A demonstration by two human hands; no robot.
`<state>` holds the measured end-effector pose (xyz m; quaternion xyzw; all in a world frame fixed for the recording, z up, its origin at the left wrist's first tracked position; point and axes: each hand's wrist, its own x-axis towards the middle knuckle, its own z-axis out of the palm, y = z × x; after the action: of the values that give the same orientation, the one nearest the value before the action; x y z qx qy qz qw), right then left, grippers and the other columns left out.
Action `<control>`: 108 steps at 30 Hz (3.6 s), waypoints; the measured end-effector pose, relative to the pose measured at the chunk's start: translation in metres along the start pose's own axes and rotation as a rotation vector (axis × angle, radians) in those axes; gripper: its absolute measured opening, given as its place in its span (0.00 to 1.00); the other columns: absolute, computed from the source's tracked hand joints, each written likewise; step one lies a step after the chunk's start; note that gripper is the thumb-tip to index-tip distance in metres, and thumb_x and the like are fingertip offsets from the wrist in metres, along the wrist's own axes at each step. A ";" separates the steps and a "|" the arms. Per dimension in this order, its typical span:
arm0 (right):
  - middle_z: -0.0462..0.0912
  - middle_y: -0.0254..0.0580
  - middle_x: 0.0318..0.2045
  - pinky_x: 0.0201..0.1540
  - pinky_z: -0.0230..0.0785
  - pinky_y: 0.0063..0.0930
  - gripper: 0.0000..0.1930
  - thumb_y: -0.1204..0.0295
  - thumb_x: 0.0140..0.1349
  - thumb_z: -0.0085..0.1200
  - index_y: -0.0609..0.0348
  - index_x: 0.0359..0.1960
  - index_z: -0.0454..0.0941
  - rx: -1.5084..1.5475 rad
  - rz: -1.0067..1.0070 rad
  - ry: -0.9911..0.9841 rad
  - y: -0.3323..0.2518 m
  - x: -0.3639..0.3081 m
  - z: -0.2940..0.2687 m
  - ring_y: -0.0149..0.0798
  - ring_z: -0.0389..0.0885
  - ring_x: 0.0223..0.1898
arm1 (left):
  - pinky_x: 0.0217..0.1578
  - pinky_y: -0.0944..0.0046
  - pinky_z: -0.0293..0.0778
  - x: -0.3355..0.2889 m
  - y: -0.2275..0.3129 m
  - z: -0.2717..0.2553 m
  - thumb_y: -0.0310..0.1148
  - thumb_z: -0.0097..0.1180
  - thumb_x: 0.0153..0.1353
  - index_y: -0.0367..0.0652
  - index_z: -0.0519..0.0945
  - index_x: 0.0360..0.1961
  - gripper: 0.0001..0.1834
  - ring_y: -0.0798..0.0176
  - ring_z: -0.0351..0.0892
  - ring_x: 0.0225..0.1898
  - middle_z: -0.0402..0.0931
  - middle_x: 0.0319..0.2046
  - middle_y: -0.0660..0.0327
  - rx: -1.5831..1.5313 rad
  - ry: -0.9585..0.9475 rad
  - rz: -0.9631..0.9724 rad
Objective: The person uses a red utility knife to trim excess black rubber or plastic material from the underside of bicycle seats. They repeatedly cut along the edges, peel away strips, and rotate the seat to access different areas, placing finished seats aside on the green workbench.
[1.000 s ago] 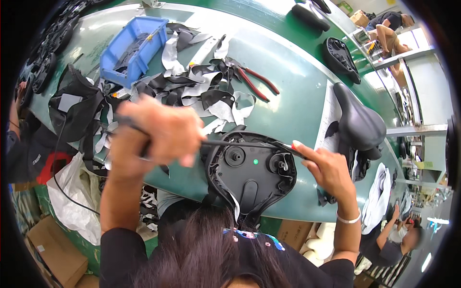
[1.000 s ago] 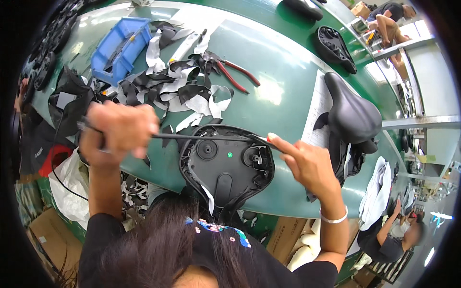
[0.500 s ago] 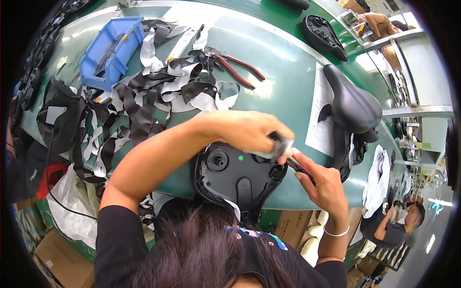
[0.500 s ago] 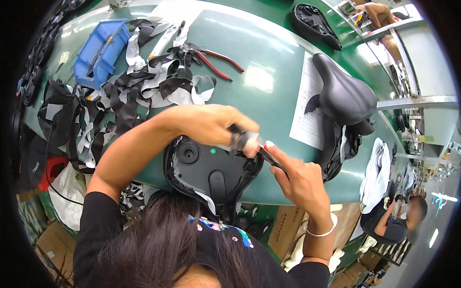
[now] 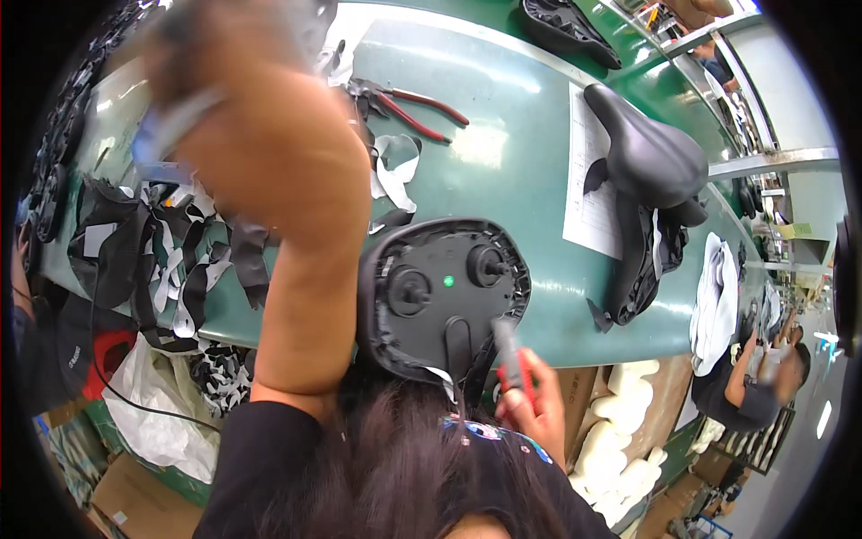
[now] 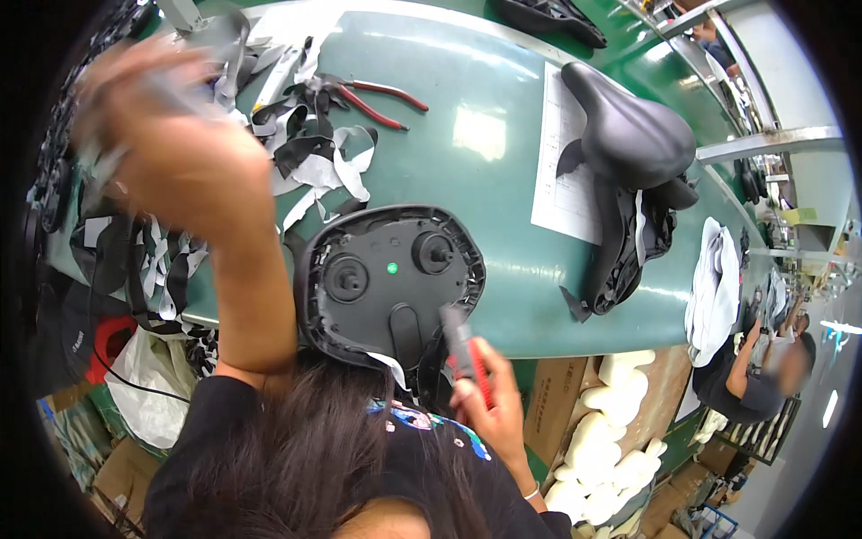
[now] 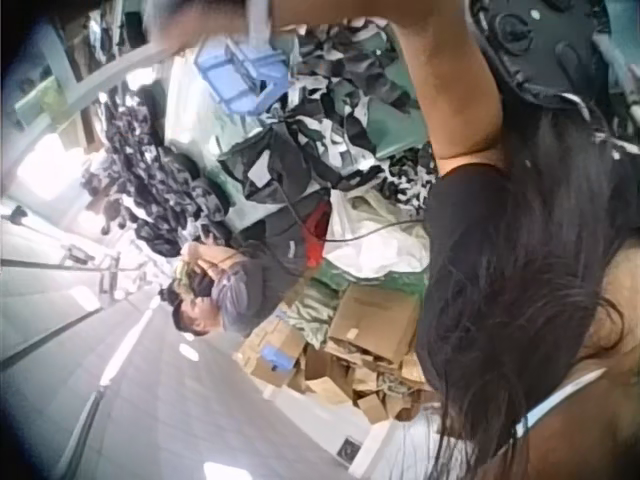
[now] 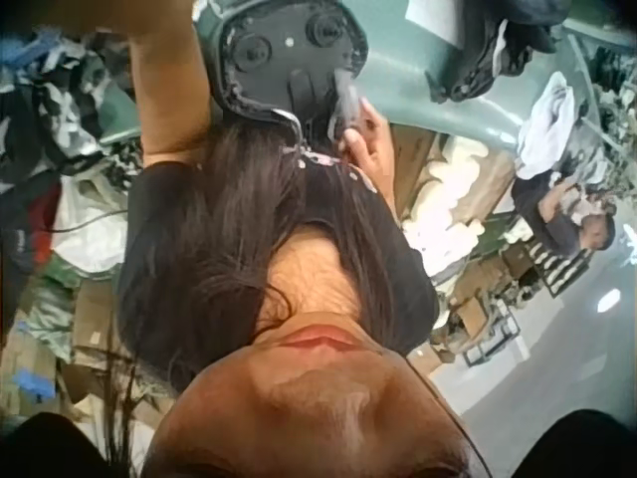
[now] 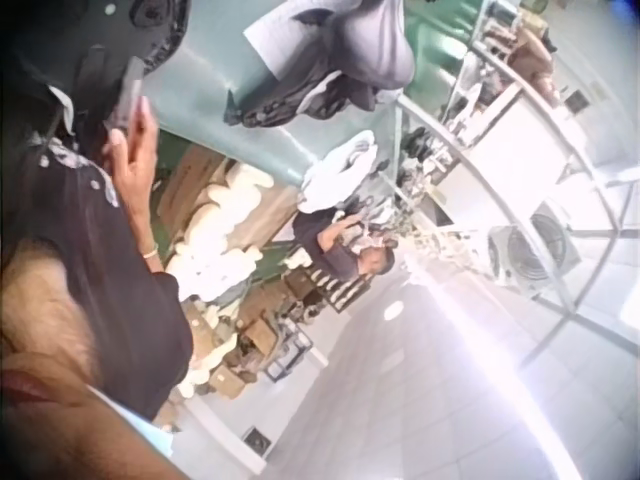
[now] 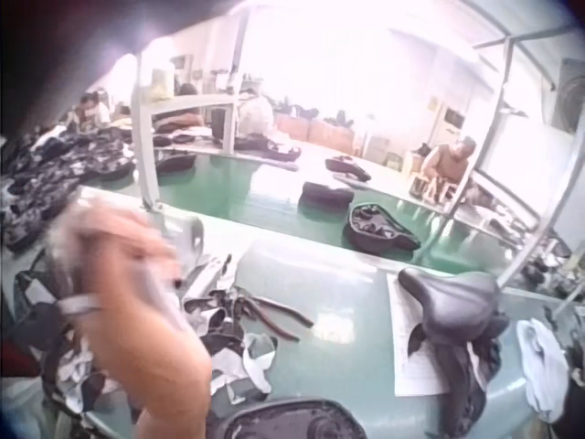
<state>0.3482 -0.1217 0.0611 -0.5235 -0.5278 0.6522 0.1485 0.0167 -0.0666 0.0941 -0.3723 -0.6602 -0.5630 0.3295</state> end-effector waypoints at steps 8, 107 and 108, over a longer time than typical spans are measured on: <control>0.67 0.34 0.44 0.51 0.63 0.24 0.41 0.72 0.48 0.64 0.62 0.64 0.55 0.124 -0.435 0.047 -0.021 0.125 0.023 0.29 0.67 0.45 | 0.45 0.57 0.71 -0.037 -0.022 -0.021 0.50 0.65 0.51 0.39 0.75 0.51 0.31 0.48 0.77 0.45 0.78 0.40 0.51 -0.074 -1.303 -0.328; 0.78 0.56 0.27 0.27 0.72 0.46 0.32 0.72 0.61 0.55 0.54 0.67 0.57 -0.914 -0.643 0.066 0.003 0.044 0.013 0.59 0.78 0.25 | 0.38 0.69 0.72 -0.056 -0.024 -0.051 0.41 0.59 0.53 0.31 0.75 0.44 0.24 0.70 0.74 0.34 0.76 0.34 0.59 -0.515 -0.930 -1.225; 0.80 0.58 0.32 0.31 0.74 0.45 0.31 0.72 0.62 0.54 0.54 0.66 0.58 -0.939 -0.655 0.078 0.005 0.036 0.012 0.61 0.80 0.29 | 0.39 0.68 0.71 -0.060 -0.017 -0.060 0.41 0.59 0.53 0.31 0.74 0.46 0.25 0.69 0.74 0.37 0.75 0.36 0.58 -0.548 -0.861 -1.231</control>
<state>0.3253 -0.1034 0.0366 -0.3662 -0.8897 0.2479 0.1134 0.0329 -0.1346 0.0434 -0.1934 -0.6546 -0.5928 -0.4274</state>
